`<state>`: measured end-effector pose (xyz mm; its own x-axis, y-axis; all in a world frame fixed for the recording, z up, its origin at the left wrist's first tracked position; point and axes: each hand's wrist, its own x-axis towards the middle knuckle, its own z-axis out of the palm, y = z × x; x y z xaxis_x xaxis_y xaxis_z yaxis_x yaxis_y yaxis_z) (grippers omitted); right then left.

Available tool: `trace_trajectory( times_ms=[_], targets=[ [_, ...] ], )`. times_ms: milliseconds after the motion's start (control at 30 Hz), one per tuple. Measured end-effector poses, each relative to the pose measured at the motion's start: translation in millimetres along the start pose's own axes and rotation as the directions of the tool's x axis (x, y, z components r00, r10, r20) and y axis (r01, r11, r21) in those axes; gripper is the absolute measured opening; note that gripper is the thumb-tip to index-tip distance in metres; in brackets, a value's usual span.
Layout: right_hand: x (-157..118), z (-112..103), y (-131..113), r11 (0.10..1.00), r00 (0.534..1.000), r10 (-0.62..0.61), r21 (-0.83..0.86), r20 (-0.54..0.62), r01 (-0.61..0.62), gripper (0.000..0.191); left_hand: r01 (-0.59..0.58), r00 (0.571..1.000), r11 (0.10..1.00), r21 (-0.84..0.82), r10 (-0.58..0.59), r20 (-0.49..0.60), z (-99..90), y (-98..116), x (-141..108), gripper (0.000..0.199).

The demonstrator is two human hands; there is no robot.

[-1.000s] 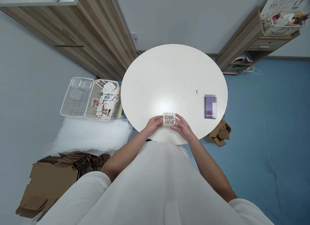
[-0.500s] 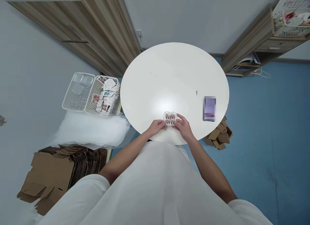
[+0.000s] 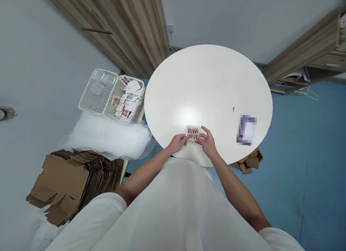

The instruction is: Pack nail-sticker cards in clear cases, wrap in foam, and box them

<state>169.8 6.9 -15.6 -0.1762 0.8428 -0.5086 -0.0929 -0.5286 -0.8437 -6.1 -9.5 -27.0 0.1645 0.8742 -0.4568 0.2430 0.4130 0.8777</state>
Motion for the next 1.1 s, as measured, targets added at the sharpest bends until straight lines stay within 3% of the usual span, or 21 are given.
trace_trajectory(
  times_ms=[200,400,567,700,800,933,1100],
  targets=[
    [22.6,48.6,-3.9,0.999,0.997,-0.039,-0.041,-0.06,0.036,0.061,-0.047,0.982,0.994,-0.1,0.028,-0.189,-55.4,-0.3,7.0,0.043],
    [58.6,115.5,1.2,0.998,0.998,-0.009,-0.07,-0.058,0.005,0.051,-0.07,0.982,0.995,-0.065,0.057,-0.181,-121.3,-11.8,11.5,0.046],
    [91.7,163.7,9.5,0.981,0.993,-0.07,-0.189,-0.097,0.05,0.045,-0.037,0.966,0.997,-0.068,0.018,-0.259,-158.8,-29.5,22.1,0.054],
    [114.1,187.4,15.6,0.94,0.985,-0.049,-0.341,-0.163,-0.01,0.052,0.03,0.951,0.999,-0.034,-0.039,-0.305,-179.6,-41.4,36.2,0.06],
    [124.7,198.2,19.0,0.923,0.99,-0.022,-0.384,-0.14,-0.034,0.058,0.083,0.945,0.996,-0.024,-0.086,-0.316,-189.1,-47.0,45.7,0.061],
    [129.5,207.1,20.9,0.905,0.992,0.012,-0.42,-0.127,-0.064,0.065,0.141,0.942,0.99,-0.028,-0.142,-0.305,-195.3,-49.9,52.3,0.064],
    [131.0,212.6,20.4,0.914,0.99,0.024,-0.399,-0.138,-0.078,0.063,0.125,0.943,0.992,-0.013,-0.123,-0.31,-197.7,-50.5,53.2,0.064]
  ],
)
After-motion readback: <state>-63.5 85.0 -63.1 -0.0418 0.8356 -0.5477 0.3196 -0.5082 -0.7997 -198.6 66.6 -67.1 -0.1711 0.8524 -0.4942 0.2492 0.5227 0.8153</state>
